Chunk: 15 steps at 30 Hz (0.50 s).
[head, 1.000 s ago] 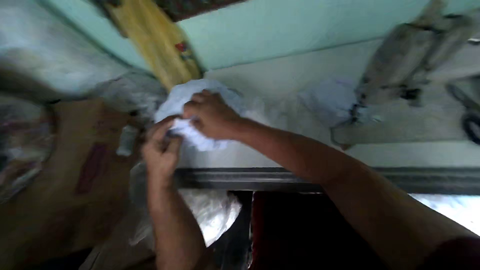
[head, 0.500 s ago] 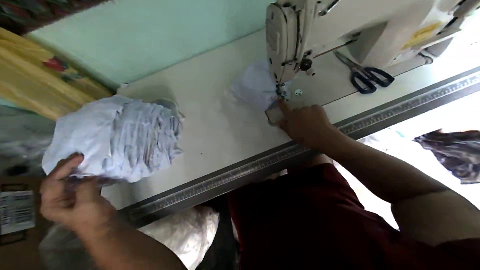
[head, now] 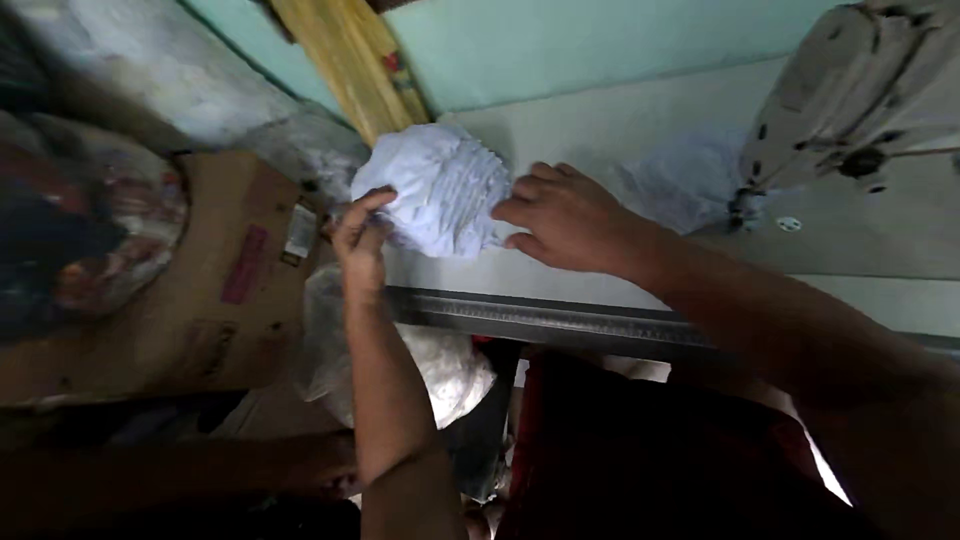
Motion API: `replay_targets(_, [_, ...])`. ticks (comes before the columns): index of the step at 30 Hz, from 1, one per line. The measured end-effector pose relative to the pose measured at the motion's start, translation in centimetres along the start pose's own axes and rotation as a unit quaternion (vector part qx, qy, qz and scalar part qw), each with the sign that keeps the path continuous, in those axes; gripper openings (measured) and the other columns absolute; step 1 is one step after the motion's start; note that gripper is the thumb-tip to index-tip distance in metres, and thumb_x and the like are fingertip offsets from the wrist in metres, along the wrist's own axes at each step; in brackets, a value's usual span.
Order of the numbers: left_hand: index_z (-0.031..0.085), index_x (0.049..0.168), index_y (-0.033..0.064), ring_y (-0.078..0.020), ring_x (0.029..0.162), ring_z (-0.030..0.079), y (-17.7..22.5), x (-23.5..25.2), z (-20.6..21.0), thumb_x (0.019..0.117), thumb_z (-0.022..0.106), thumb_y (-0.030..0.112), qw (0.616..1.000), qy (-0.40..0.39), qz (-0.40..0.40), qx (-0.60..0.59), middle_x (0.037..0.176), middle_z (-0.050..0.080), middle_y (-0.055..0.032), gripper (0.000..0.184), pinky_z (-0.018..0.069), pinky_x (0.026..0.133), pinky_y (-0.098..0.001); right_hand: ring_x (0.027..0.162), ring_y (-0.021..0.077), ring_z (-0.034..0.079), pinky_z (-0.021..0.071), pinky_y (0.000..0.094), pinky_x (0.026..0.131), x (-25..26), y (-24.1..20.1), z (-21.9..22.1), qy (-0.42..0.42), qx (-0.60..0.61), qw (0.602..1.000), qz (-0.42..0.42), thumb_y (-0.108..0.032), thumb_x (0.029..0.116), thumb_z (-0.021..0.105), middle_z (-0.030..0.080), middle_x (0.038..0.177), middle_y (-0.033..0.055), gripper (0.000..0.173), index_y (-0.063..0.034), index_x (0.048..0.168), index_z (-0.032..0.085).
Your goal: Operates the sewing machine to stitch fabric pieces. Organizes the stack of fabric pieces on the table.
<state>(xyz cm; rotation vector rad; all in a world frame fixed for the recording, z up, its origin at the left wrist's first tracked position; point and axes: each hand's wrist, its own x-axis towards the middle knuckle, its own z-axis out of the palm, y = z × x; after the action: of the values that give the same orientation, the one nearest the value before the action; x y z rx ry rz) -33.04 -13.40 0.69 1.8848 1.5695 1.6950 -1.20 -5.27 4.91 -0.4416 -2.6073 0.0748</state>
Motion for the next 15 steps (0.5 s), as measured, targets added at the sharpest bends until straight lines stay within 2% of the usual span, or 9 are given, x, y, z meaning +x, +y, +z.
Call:
replay_targets(2, [0.065, 0.125, -0.0012, -0.0178, 0.127, 0.058, 0.0, 0.1, 0.0, 0.0909, 0.046, -0.003, 1.0, -0.003, 0.002, 0.006, 0.136, 0.063, -0.0122, 0.04, 0.0492, 0.107, -0.0368, 0.114, 0.0378, 0.061, 0.0499, 0.0539, 0.094, 4.5, -0.3, 1.4, 0.05, 0.018, 0.997, -0.061, -0.023, 0.0967, 0.068, 0.069, 0.111, 0.0154, 0.024, -0.0109, 0.117, 0.074])
replay_targets(4, [0.065, 0.126, -0.0007, -0.0172, 0.125, 0.06, -0.1, 0.2, 0.0, 0.0897, 0.047, -0.004, 1.0, -0.006, 0.004, 0.019, 0.136, 0.063, -0.0118, 0.041, 0.0511, 0.103, -0.0365, 0.112, 0.038, 0.061, 0.05, 0.053, 0.093, 8.1, -0.4, 3.2, 0.085, 0.013, 0.992, -0.094, -0.014, 0.0932, 0.07, 0.067, 0.108, 0.0156, 0.021, -0.0103, 0.114, 0.073])
replay_targets(8, [0.066, 0.125, 0.0011, -0.0107, 0.111, 0.064, 0.1, 0.2, 0.0, 0.0899, 0.05, -0.003, 0.999, -0.004, -0.004, 0.032, 0.131, 0.065, -0.0077, 0.039, 0.0546, 0.091, -0.0305, 0.114, 0.0392, 0.057, 0.0459, 0.0541, 0.092, 11.7, -0.5, 5.1, 0.046, 0.002, 0.995, -0.091, -0.006, 0.0835, 0.078, 0.062, 0.114, 0.0168, 0.043, -0.0136, 0.124, 0.068])
replay_targets(9, [0.066, 0.125, 0.0014, -0.011, 0.113, 0.063, 0.2, 0.3, 0.0, 0.0902, 0.05, -0.004, 1.0, -0.007, -0.004, 0.029, 0.131, 0.065, -0.0075, 0.038, 0.0543, 0.094, -0.0309, 0.113, 0.0391, 0.057, 0.0451, 0.0547, 0.092, 12.1, -0.4, 5.2, 0.039, 0.001, 0.995, -0.088, -0.005, 0.0833, 0.078, 0.062, 0.114, 0.0167, 0.042, -0.0133, 0.124, 0.068])
replay_targets(11, [0.066, 0.125, 0.0002, -0.0158, 0.123, 0.061, 0.1, 0.4, -0.2, 0.0899, 0.052, -0.003, 1.0, -0.017, -0.005, 0.023, 0.133, 0.064, -0.0105, 0.038, 0.0511, 0.103, -0.0352, 0.113, 0.0372, 0.058, 0.0446, 0.0542, 0.092, 12.7, 0.0, 5.4, 0.036, 0.003, 0.996, -0.087, -0.008, 0.0901, 0.071, 0.064, 0.111, 0.0152, 0.026, -0.0109, 0.116, 0.07])
replay_targets(12, [0.066, 0.125, -0.0005, -0.0177, 0.125, 0.06, 0.1, 0.4, -0.3, 0.0891, 0.052, -0.003, 0.999, -0.02, -0.007, 0.026, 0.134, 0.064, -0.0121, 0.039, 0.0503, 0.105, -0.0367, 0.112, 0.0369, 0.059, 0.0443, 0.0544, 0.091, 13.0, 0.3, 5.3, 0.042, 0.016, 0.995, -0.089, -0.009, 0.0938, 0.067, 0.065, 0.109, 0.0153, 0.016, -0.0085, 0.109, 0.071])
replay_targets(13, [0.065, 0.126, -0.0005, -0.0181, 0.125, 0.06, 0.1, 0.5, -0.4, 0.0887, 0.052, -0.002, 0.999, -0.023, -0.011, 0.028, 0.134, 0.064, -0.0122, 0.04, 0.0502, 0.105, -0.0371, 0.111, 0.0368, 0.06, 0.0446, 0.0548, 0.09, 13.2, 0.6, 5.2, 0.048, 0.03, 0.994, -0.09, -0.01, 0.0964, 0.063, 0.066, 0.107, 0.0156, 0.014, -0.0069, 0.106, 0.073])
replay_targets(15, [0.064, 0.127, -0.0003, -0.0162, 0.12, 0.062, 0.3, 0.5, -0.4, 0.0893, 0.05, 0.0, 0.999, -0.025, -0.02, 0.033, 0.133, 0.064, -0.0113, 0.041, 0.0521, 0.101, -0.036, 0.113, 0.0368, 0.059, 0.0442, 0.0556, 0.092, 13.6, 0.9, 4.6, 0.033, 0.057, 0.995, -0.075, -0.011, 0.0997, 0.058, 0.066, 0.107, 0.0161, 0.016, -0.0054, 0.106, 0.072])
